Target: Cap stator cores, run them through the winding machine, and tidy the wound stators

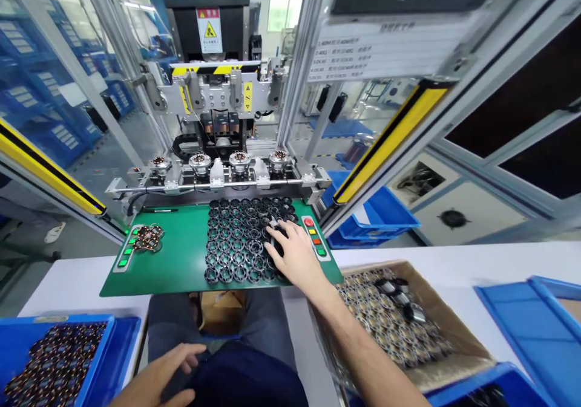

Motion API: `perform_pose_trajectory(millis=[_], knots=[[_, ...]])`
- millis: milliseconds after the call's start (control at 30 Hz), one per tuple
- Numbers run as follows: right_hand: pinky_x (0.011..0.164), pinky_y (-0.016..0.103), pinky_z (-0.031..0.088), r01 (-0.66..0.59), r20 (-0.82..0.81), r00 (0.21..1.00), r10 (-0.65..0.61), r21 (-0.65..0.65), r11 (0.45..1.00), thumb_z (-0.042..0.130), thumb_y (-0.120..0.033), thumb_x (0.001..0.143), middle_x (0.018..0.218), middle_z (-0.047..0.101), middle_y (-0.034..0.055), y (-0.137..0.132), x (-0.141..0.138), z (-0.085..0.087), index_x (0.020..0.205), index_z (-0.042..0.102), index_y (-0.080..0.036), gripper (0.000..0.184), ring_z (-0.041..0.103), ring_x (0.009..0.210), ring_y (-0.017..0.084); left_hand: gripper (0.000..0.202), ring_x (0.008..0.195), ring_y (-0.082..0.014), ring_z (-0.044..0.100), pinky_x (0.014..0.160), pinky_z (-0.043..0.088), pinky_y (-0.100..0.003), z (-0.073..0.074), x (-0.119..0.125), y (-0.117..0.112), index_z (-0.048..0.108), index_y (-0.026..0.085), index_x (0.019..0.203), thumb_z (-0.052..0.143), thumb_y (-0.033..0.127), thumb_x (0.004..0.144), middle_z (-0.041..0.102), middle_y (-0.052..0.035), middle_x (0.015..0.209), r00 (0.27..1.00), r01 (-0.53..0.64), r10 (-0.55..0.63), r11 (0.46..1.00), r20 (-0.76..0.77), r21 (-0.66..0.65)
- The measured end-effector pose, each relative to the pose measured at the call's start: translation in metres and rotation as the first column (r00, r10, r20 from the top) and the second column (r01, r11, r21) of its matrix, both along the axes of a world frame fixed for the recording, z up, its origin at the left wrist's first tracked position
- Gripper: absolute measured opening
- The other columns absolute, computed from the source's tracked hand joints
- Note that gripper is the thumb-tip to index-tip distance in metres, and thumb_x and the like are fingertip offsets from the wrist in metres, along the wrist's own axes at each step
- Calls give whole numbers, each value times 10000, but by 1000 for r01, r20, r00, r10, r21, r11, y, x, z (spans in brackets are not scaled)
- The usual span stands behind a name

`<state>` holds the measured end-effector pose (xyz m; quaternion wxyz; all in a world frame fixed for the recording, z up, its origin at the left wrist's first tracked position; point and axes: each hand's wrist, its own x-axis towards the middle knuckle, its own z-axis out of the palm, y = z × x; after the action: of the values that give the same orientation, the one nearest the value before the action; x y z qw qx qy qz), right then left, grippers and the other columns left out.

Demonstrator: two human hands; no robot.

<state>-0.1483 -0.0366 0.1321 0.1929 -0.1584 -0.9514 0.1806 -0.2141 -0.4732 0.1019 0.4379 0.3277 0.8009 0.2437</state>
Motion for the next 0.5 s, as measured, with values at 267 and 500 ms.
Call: perform_pose_trajectory(millis=[267, 500], knots=[[1102, 433, 629, -269, 231, 940, 251, 46, 962, 623, -327, 1158, 1268, 873, 97, 0, -170, 152, 1531, 769, -250, 408, 817, 1179, 288, 447, 1133, -256, 776, 1106, 598, -421, 195, -228, 93, 752, 287, 1453, 517, 513, 1147, 836, -11, 1240, 520, -113, 200, 980, -830, 165], [1123, 543, 673, -216, 476, 868, 140, 108, 970, 795, -446, 1128, 1522, 723, 140, -20, -336, 150, 1499, 719, -190, 457, 753, 1319, 300, 366, 1443, -349, 665, 1237, 560, -606, 178, -370, 181, 761, 167, 1362, 823, 399, 1086, 714, -143, 1519, 387, -91, 21, 996, -922, -16]])
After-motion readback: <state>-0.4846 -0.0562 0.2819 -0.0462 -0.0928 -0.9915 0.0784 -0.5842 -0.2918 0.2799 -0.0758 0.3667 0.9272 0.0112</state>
